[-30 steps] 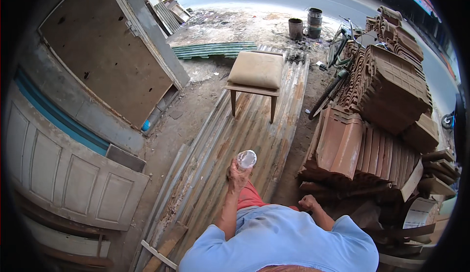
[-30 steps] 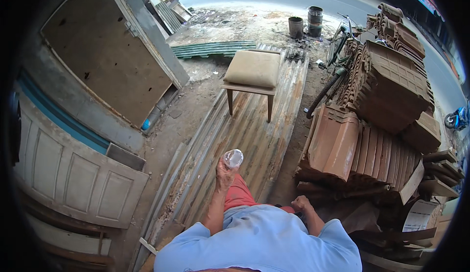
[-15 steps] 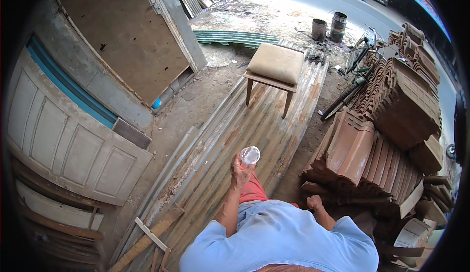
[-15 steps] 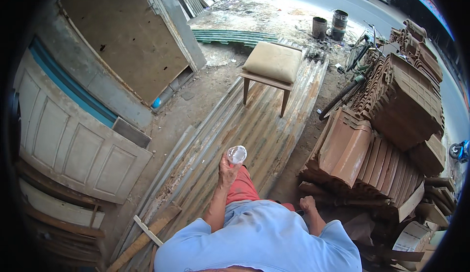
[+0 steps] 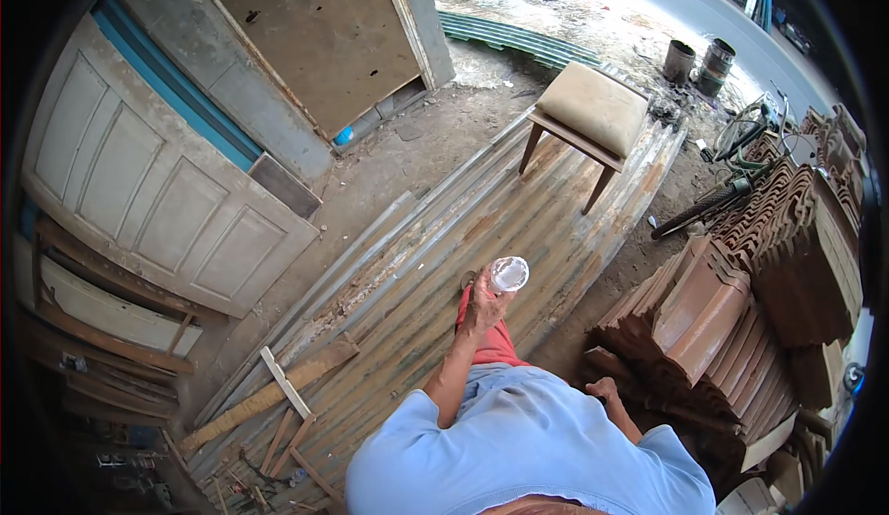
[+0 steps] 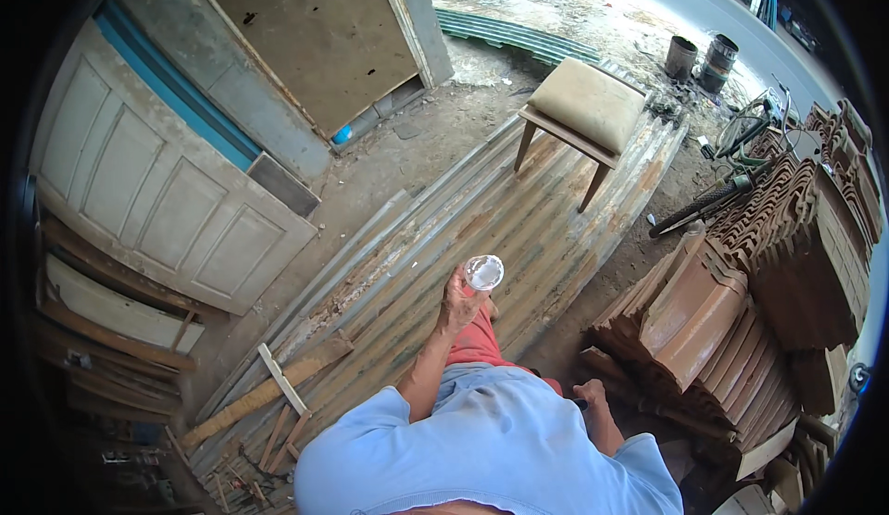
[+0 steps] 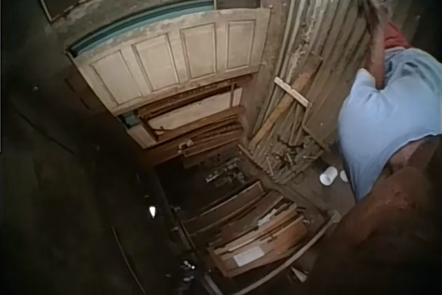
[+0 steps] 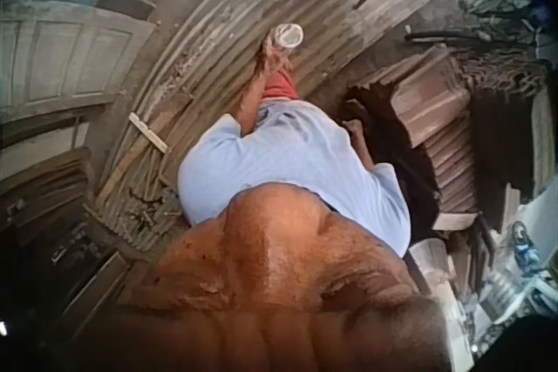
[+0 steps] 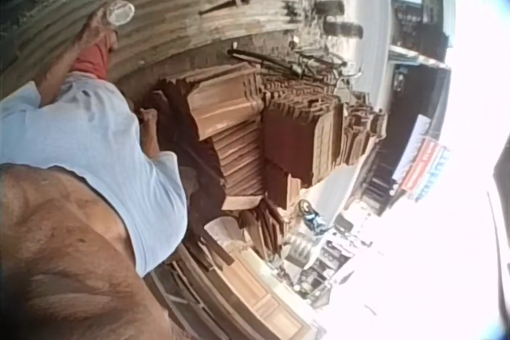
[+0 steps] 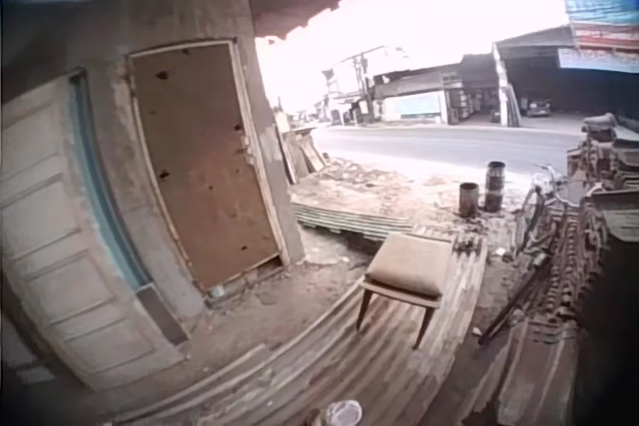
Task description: The person pours a white liquid from a plastic cup into a white bucket and stirs it using a wooden stick. The person then walks to another area, picks up a small orange container, and continues to handle the white substance with the stick.
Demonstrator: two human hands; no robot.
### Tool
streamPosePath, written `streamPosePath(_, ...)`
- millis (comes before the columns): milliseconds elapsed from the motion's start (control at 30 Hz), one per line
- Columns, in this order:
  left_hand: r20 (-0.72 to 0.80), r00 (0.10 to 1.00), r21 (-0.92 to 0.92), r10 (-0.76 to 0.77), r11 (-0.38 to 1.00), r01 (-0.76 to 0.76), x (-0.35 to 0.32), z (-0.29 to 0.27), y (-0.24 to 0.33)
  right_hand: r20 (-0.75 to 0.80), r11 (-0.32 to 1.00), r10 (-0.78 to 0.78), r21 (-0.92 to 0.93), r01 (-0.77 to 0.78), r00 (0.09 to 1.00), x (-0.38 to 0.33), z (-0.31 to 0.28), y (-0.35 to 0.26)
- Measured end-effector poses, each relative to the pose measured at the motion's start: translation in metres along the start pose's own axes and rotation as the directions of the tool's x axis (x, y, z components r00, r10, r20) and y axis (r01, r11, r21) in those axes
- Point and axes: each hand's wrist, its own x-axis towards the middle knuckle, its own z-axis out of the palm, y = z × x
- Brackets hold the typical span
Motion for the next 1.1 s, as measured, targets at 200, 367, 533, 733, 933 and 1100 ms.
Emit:
streamPosePath(200, -0.070, 0.997, 0.086, 0.024, 0.996, -0.018, 0.041, -0.039, -0.021, 0.223, 0.980, -0.170, -0.064, 0.188, 0.960, 0.063, 0.016, -0.047)
streamPosePath(367, -0.194, 0.980, 0.025, 0.038, 0.999, -0.034, 0.100, -0.088, -0.064, 0.270, 0.873, -0.488, 0.163, 0.461, 0.830, 0.163, -0.050, -0.198)
streamPosePath(533, -0.276, 0.957, 0.173, 0.094, 0.984, -0.047, 0.192, -0.180, -0.048, -0.173, 0.549, -0.821, 0.027, 0.836, 0.544, 0.122, -0.223, -0.556)
streamPosePath(733, -0.341, 0.940, 0.076, 0.010, 0.997, 0.017, 0.273, -0.226, 0.043, -0.006, 0.536, -0.806, 0.416, 0.734, 0.592, 0.079, -0.264, -0.679)
streamPosePath(933, -0.304, 0.951, -0.069, -0.057, 0.997, 0.038, 0.330, -0.236, 0.078, 0.053, 0.908, -0.414, 0.098, 0.408, 0.909, 0.138, -0.173, -0.531)
streamPosePath(1100, -0.254, 0.965, -0.070, -0.071, 0.996, 0.055, 0.385, -0.230, 0.072, 0.343, 0.512, -0.515, -0.613, 0.602, 0.786, 0.179, -0.155, -0.423)
